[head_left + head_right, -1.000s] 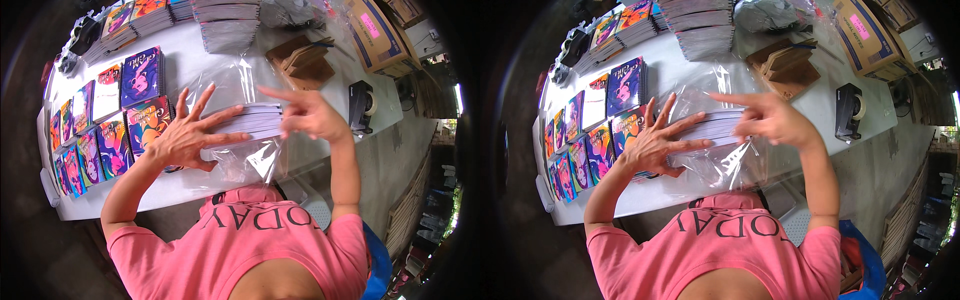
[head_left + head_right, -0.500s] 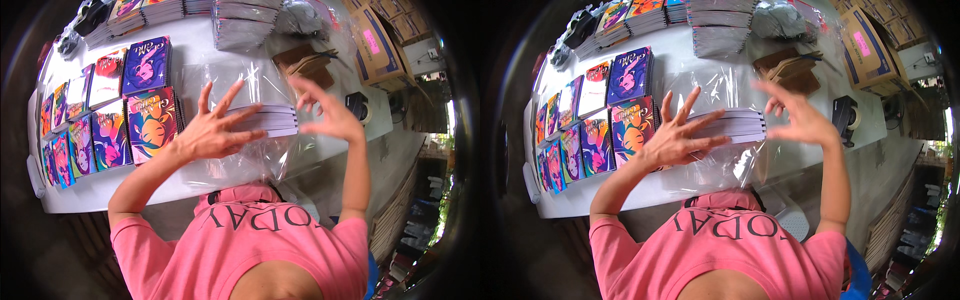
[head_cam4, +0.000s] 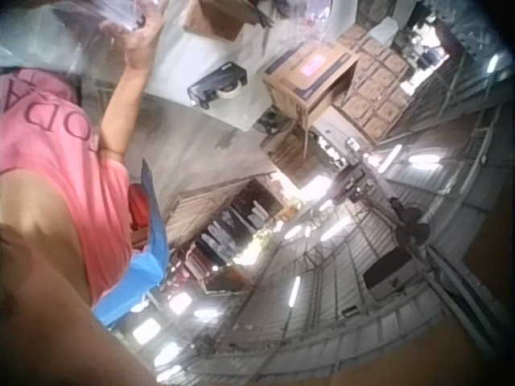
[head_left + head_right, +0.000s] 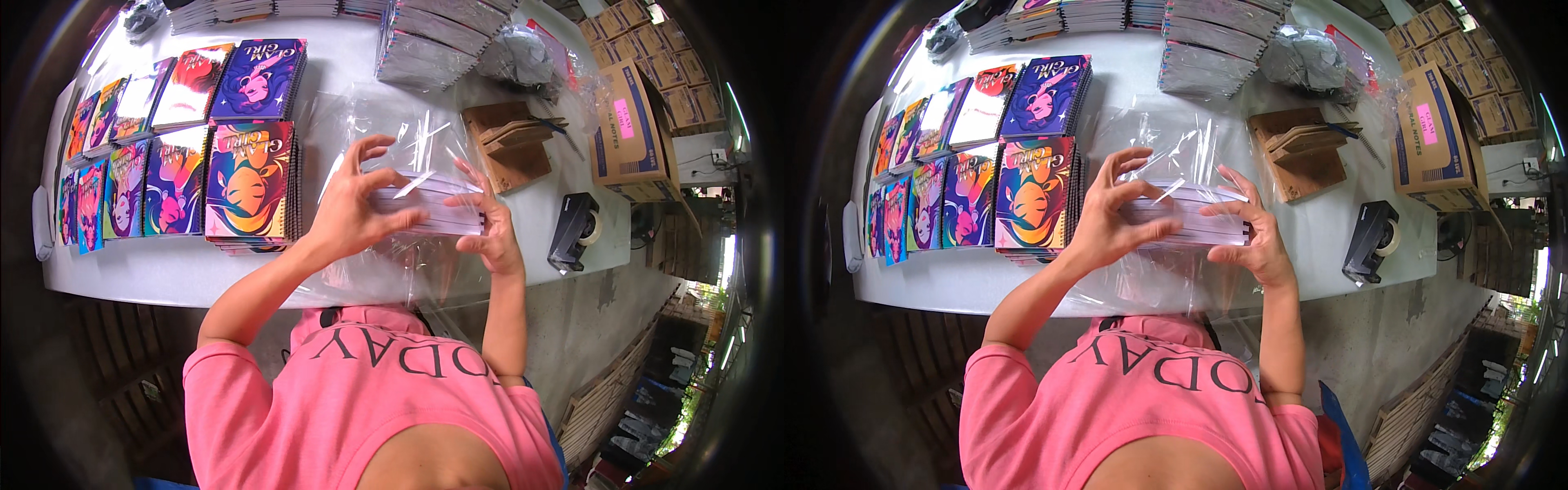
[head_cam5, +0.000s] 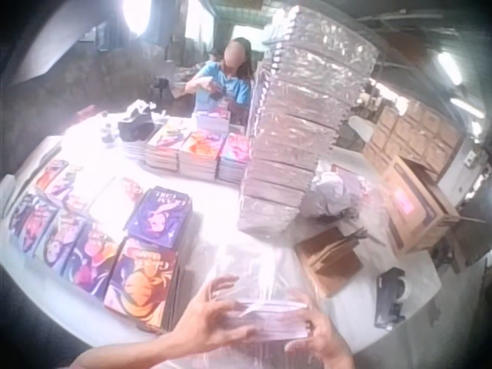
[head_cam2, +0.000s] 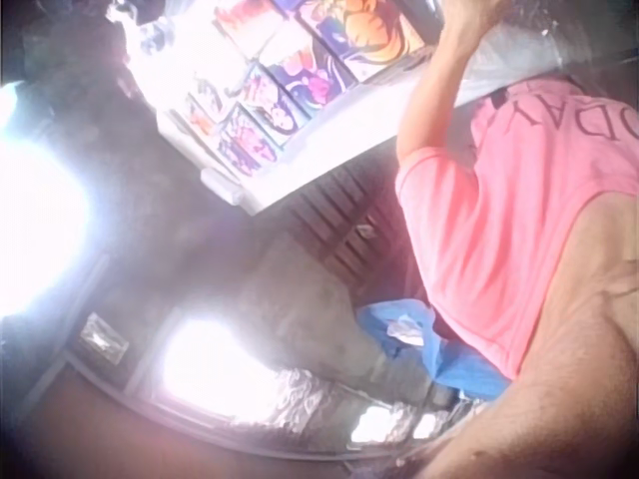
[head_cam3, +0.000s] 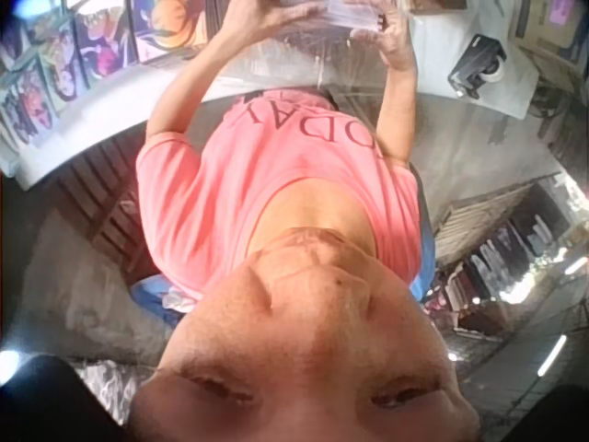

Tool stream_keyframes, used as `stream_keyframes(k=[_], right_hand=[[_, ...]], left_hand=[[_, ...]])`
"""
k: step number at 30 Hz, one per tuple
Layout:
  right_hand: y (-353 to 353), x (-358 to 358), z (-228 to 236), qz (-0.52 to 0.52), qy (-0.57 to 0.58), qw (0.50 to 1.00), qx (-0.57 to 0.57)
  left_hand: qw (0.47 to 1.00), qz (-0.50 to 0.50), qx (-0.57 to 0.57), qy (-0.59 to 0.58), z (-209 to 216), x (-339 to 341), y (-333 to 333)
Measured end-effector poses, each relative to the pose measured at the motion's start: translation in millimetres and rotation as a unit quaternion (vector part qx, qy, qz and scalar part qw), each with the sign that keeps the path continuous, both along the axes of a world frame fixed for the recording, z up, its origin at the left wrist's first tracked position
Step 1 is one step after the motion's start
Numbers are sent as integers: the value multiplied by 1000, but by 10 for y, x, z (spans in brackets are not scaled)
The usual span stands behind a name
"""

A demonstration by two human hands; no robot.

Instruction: The person places a stack of notebooks into a clear plastic bag, folds the bag opening, and seals it with tape using a dispenser.

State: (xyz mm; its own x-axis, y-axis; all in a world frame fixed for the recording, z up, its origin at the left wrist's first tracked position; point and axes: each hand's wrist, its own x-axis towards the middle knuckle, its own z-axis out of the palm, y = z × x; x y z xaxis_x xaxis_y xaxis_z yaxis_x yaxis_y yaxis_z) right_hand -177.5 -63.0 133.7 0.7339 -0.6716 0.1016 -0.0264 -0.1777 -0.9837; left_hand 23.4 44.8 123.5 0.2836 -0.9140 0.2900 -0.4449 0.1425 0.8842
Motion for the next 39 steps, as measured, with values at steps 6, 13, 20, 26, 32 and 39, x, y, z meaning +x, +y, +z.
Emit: stream_keyframes(k=[6,13,20,26,32,39], right_hand=[[-106,138,-27,-69,22,989,127],[-253,268,111,-75,24,978,194],[-200,251,307,-27,171,979,-108],[-4,281,432,-6,248,879,-408],[437,128,554,49,338,782,-521],[-123,-1459,367,-217,184,939,-194]], left_hand=[[989,-56,81,110,57,151,-268],[972,-95,137,167,129,296,-435],[980,-120,155,32,129,303,-387],[980,-111,-45,-159,264,110,-163],[932,-127,-114,-319,28,-23,22],[875,-101,-297,-370,-170,-57,6]])
